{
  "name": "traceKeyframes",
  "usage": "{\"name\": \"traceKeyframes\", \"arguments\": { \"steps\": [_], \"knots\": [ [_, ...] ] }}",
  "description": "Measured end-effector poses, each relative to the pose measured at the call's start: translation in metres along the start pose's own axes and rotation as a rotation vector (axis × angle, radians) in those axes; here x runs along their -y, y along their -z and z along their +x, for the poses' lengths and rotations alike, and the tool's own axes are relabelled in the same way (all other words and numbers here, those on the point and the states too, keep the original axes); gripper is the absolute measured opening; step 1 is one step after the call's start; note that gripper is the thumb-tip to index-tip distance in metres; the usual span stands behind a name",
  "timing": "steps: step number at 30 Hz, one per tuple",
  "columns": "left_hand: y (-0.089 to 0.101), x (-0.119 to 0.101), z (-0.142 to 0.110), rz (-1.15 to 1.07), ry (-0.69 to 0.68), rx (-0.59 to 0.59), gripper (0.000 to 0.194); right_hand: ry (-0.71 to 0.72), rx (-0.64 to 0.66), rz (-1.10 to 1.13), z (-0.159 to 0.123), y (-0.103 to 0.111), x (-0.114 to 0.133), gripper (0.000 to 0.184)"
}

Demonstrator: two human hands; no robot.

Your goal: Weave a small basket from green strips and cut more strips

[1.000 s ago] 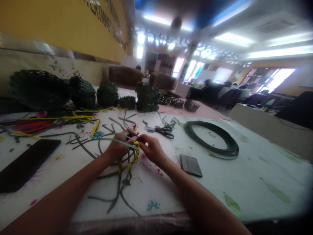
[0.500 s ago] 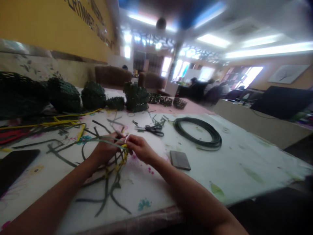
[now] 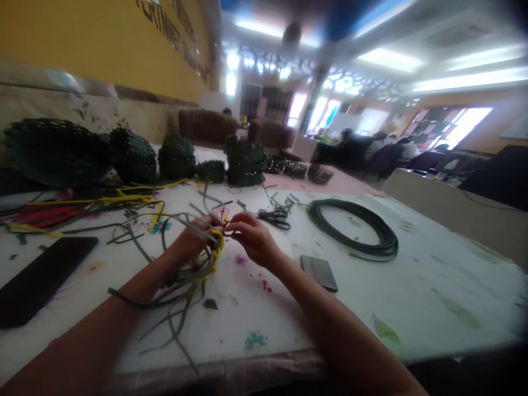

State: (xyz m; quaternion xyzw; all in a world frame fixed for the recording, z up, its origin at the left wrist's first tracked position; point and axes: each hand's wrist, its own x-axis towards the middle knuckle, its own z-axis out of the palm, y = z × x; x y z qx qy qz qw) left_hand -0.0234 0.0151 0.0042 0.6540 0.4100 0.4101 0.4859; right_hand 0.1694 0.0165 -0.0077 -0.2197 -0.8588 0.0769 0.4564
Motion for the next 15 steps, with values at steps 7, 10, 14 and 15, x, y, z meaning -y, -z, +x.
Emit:
{"name": "traceKeyframes", "arguments": {
  "steps": [7,10,14,15],
  "knots": [
    [0.000,0.007,0.003,-0.042,-0.075,0.099,0.019,0.140,-0.077,-0.414,-0.007,-0.013,-0.008,0.014],
    [0.001,0.008,0.003,-0.046,-0.081,0.161,0.021,0.177,-0.107,-0.479,-0.008,-0.012,-0.008,0.011],
    [0.002,0.008,0.003,0.019,-0.086,0.182,0.019,0.029,-0.017,-0.285,-0.007,-0.009,-0.002,0.022],
    [0.002,0.008,0.002,0.061,-0.100,0.177,0.017,-0.091,-0.015,-0.144,-0.006,-0.010,0.001,0.023]
  ]
}}
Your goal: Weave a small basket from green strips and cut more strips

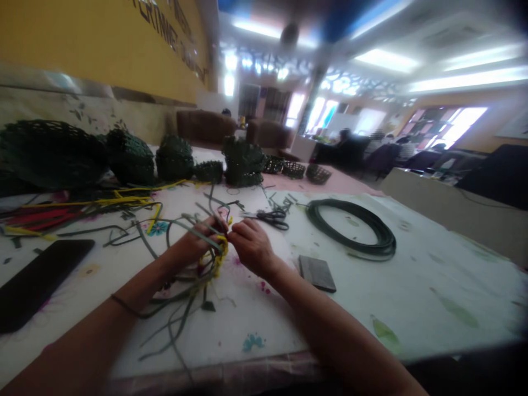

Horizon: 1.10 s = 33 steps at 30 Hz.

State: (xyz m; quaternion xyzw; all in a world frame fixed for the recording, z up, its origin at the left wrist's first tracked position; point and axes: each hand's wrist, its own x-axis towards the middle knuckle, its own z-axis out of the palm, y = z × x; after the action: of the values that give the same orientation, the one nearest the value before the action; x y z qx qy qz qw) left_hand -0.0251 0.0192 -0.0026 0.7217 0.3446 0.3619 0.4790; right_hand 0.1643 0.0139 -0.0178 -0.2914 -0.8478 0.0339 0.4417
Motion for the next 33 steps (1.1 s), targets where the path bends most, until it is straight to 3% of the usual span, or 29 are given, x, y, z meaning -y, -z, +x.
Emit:
{"name": "traceKeyframes", "arguments": {
  "steps": [4,9,13,16,18,20,22,24,25,29,33],
  "knots": [
    [-0.001,0.004,0.000,0.173,-0.113,-0.052,0.012,-0.445,-0.027,0.455,0.001,-0.009,0.009,0.021],
    [0.003,0.004,-0.001,0.394,-0.163,0.005,0.011,-0.586,0.120,0.578,0.002,-0.019,0.010,0.023],
    [0.010,-0.004,0.000,0.608,-0.047,0.012,0.016,-0.658,0.107,0.510,0.001,-0.016,0.002,0.016],
    [0.021,-0.002,0.003,0.785,0.077,-0.004,0.021,-0.664,0.060,0.357,0.003,-0.008,-0.001,0.013],
    [0.030,0.002,0.004,0.815,0.109,-0.006,0.023,-0.631,0.109,0.296,0.004,-0.003,0.004,0.020],
    [0.041,0.005,0.004,0.806,0.117,-0.033,0.025,-0.501,0.277,0.284,0.004,-0.003,0.017,0.020],
    [0.052,0.006,0.003,0.790,0.122,-0.083,0.026,-0.249,0.512,0.229,0.002,-0.005,0.031,0.012],
    [0.061,0.005,0.002,0.775,0.117,-0.135,0.025,-0.022,0.679,0.088,0.000,-0.010,0.038,0.025],
    [0.064,0.004,0.001,0.762,0.113,-0.154,0.025,0.025,0.710,-0.001,-0.001,-0.012,0.037,0.028],
    [0.062,0.003,0.001,0.740,0.096,-0.165,0.025,-0.151,0.610,-0.269,-0.002,-0.009,0.006,0.012],
    [0.040,0.012,0.005,0.800,0.114,-0.072,0.029,-0.351,0.422,-0.373,-0.002,0.003,-0.026,0.023]
  ]
}}
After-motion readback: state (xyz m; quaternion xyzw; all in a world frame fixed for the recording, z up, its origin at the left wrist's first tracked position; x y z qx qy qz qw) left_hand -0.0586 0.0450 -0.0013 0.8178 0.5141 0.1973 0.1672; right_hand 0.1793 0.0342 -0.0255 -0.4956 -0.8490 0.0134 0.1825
